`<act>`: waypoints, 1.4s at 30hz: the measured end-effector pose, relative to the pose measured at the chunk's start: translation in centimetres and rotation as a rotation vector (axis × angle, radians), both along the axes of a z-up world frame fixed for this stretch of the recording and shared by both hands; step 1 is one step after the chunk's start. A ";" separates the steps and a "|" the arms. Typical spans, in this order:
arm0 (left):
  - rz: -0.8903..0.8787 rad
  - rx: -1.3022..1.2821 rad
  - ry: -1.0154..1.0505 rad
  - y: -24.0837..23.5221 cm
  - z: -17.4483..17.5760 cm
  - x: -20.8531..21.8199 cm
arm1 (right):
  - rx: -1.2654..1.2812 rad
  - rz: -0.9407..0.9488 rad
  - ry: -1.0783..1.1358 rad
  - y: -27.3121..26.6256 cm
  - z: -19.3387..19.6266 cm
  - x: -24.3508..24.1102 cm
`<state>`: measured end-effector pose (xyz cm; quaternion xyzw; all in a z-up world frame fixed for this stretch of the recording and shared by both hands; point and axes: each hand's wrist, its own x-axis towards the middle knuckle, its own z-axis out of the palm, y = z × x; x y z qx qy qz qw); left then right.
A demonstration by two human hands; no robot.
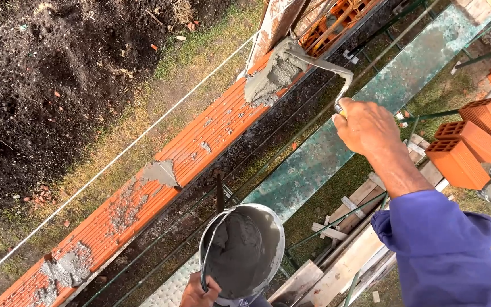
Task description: Laying bricks on a wall using mortar and a trowel
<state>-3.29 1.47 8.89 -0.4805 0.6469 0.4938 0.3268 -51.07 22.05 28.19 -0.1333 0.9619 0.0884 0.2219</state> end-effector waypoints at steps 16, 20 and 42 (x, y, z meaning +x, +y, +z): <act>-0.021 0.047 -0.012 0.7 -4.0 1.5 | -0.618 -0.024 0.231 4.7 -1.3 10.4; -0.177 -0.199 0.166 2.4 -8.8 2.7 | -1.053 -0.760 -0.482 6.1 -7.4 21.1; -0.472 -0.269 0.357 0.7 -0.2 -4.0 | -0.187 -0.455 -0.614 14.1 -13.7 37.1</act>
